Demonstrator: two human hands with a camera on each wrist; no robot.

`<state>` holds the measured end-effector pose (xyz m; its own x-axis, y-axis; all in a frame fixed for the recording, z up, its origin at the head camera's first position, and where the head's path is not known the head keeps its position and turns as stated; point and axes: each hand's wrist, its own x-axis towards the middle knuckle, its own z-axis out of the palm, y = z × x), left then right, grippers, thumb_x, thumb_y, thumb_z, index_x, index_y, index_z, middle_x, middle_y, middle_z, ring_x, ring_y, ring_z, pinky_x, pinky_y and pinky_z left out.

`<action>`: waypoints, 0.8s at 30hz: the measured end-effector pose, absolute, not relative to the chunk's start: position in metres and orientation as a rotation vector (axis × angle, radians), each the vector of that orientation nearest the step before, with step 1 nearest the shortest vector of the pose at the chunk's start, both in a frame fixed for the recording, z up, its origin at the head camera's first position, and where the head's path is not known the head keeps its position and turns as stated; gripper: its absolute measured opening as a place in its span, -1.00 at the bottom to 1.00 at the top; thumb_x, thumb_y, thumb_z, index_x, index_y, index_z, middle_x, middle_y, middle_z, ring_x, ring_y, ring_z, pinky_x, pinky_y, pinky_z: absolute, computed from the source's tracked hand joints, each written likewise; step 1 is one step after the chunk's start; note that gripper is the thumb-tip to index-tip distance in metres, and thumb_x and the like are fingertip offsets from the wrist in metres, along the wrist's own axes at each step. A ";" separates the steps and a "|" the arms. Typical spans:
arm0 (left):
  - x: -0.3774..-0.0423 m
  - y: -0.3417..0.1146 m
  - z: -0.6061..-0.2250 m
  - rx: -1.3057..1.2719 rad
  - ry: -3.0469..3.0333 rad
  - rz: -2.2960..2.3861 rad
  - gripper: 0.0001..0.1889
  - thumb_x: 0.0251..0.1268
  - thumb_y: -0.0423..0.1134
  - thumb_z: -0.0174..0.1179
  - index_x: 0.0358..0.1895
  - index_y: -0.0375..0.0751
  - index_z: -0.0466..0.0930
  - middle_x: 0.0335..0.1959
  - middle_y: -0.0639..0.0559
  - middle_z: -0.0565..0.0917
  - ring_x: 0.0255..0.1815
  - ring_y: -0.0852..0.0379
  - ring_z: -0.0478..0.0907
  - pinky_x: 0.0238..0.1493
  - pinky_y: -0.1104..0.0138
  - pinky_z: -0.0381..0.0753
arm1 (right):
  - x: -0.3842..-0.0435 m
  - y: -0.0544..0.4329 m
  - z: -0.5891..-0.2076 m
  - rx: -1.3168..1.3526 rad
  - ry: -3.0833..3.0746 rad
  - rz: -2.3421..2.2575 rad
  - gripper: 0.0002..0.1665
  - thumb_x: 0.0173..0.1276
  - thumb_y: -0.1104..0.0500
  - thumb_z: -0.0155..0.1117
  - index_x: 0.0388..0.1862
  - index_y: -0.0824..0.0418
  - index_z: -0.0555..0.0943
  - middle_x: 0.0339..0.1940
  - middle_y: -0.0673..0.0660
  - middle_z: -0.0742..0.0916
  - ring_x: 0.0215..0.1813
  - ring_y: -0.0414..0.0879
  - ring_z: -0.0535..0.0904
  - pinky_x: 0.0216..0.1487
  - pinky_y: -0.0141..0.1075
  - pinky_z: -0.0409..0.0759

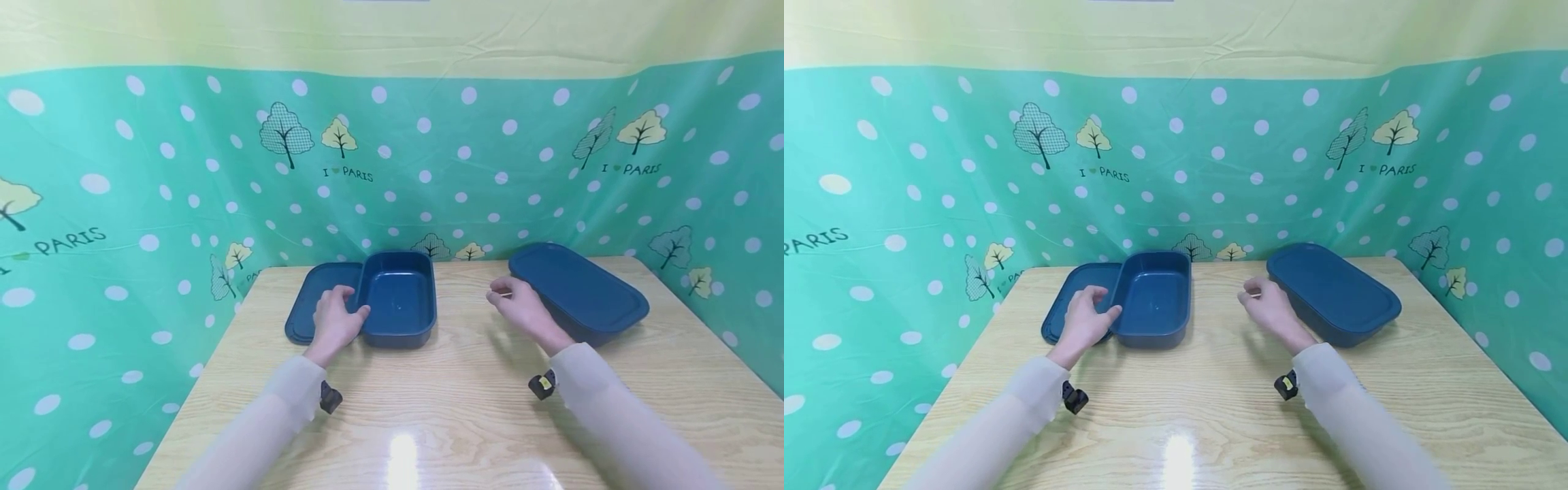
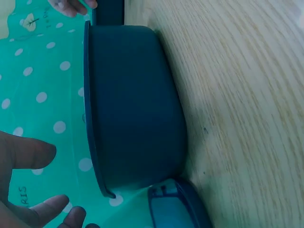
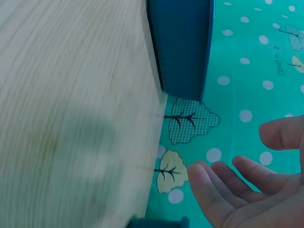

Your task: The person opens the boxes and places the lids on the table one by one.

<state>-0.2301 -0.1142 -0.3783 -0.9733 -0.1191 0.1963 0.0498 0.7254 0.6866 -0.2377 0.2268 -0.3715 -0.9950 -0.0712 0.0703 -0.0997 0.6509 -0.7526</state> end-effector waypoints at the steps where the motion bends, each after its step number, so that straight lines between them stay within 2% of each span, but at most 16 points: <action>1: -0.230 -0.113 -0.378 0.047 -2.702 -1.078 -0.47 0.18 -0.10 0.29 0.17 -0.28 0.43 0.07 -0.20 0.45 0.12 -0.16 0.33 0.17 -0.03 0.24 | -0.237 0.229 -0.370 0.148 -2.824 1.275 -0.50 0.45 0.04 0.02 0.22 0.34 0.42 0.13 0.31 0.57 0.13 0.18 0.49 0.02 0.00 0.52; 8: -0.229 -0.103 -0.374 -0.020 -2.689 -1.069 -0.46 0.18 -0.12 0.30 0.18 -0.27 0.41 0.06 -0.19 0.45 0.12 -0.15 0.31 0.16 -0.04 0.23 | -0.234 0.245 -0.364 0.166 -2.863 1.205 -0.38 0.43 -0.09 0.08 0.26 0.33 0.39 0.14 0.32 0.55 0.15 0.18 0.47 0.00 0.01 0.52; 19: -0.230 -0.085 -0.371 -0.087 -2.667 -1.097 -0.38 0.16 -0.13 0.32 0.27 -0.21 0.32 0.04 -0.14 0.44 0.10 -0.12 0.31 0.16 -0.01 0.23 | -0.229 0.266 -0.350 0.154 -2.900 1.158 -0.20 0.34 -0.21 0.16 0.30 0.34 0.34 0.24 0.37 0.49 0.26 0.25 0.39 0.15 0.10 0.43; 24: -0.229 -0.077 -0.368 -0.101 -2.675 -1.091 -0.39 0.16 -0.11 0.32 0.25 -0.19 0.35 0.04 -0.14 0.44 0.10 -0.11 0.31 0.16 0.01 0.26 | -0.230 0.275 -0.349 0.157 -2.893 1.070 -0.24 0.35 -0.19 0.14 0.27 0.35 0.36 0.21 0.39 0.51 0.24 0.26 0.41 0.18 0.12 0.38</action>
